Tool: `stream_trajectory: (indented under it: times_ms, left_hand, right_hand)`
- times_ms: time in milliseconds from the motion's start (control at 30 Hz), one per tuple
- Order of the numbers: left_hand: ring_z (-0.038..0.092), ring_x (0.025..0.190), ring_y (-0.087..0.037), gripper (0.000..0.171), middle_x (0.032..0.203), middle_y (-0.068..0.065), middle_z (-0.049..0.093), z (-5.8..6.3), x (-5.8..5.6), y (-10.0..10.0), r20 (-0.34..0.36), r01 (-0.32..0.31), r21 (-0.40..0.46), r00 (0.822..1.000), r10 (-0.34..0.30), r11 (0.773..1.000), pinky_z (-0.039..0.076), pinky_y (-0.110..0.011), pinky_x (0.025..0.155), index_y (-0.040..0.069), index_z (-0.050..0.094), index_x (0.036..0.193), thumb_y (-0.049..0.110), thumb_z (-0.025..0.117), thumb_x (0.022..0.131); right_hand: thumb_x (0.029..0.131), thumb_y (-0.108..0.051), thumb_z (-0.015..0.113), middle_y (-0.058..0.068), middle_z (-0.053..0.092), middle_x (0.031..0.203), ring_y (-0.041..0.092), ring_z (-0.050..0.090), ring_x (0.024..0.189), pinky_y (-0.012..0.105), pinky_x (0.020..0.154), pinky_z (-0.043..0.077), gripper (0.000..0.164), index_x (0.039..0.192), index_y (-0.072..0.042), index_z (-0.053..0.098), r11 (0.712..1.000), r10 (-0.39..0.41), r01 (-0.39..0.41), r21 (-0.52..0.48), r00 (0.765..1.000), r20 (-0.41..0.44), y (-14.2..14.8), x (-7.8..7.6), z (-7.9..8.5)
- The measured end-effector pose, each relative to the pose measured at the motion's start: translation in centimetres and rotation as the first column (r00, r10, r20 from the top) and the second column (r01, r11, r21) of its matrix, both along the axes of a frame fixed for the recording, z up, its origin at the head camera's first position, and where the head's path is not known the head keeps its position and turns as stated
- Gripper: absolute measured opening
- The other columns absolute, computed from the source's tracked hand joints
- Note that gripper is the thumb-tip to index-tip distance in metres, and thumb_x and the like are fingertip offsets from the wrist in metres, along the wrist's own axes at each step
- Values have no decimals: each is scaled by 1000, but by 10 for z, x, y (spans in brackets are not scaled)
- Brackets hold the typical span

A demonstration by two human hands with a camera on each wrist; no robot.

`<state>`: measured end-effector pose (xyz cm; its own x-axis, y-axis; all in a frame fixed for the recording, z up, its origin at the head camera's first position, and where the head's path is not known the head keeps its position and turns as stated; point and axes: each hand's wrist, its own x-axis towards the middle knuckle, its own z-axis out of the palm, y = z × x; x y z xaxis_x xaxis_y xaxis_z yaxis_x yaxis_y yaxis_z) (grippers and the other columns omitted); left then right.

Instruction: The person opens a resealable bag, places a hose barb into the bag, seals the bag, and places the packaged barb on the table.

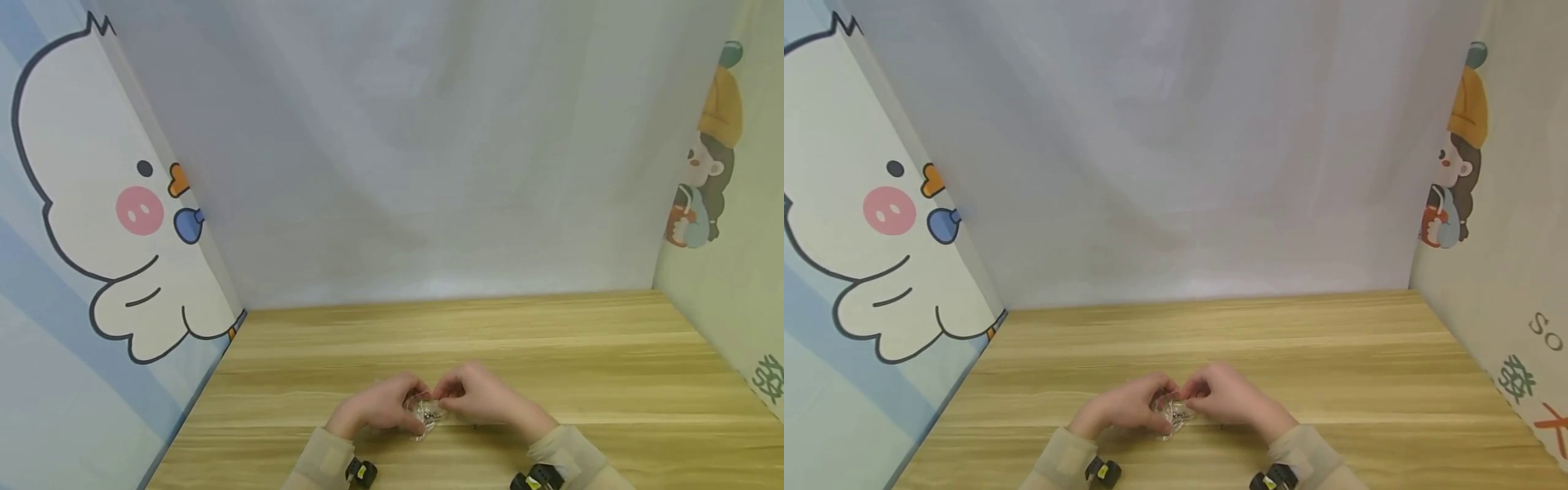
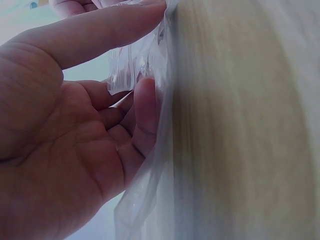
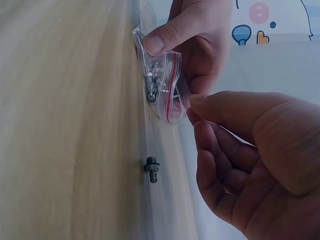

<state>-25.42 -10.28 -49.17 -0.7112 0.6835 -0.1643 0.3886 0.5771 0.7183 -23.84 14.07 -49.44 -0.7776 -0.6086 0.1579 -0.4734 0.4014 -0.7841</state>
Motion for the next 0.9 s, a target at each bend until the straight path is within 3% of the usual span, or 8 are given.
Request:
stream_trajectory:
  times_ms: [367,600,900]
  left_hand:
    - [54,94,-9,50,104,5,59,-1,0,-1,3,-6,8,1000,6,1000,48,-28,89,6,67,123,13,92,80]
    - [57,100,-9,51,109,4,62,1,2,-1,6,-8,13,1000,8,1000,49,-30,95,6,67,122,12,92,79]
    - [55,97,-8,50,104,6,60,0,2,0,2,-19,6,1000,19,1000,49,-29,92,8,67,121,13,93,79]
  right_hand:
    - [91,-1,78,-9,75,89,3,65,81,27,75,57,10,97,-9,81,1000,21,-21,12,1000,-17,8,-3,-4]
    - [93,-4,77,-10,73,88,3,65,81,27,76,57,7,97,-10,80,1000,4,-4,26,1000,20,22,-2,-3]
    - [91,-5,81,-11,72,85,3,66,77,26,72,58,7,97,-7,79,994,99,-101,36,993,63,47,2,-6]
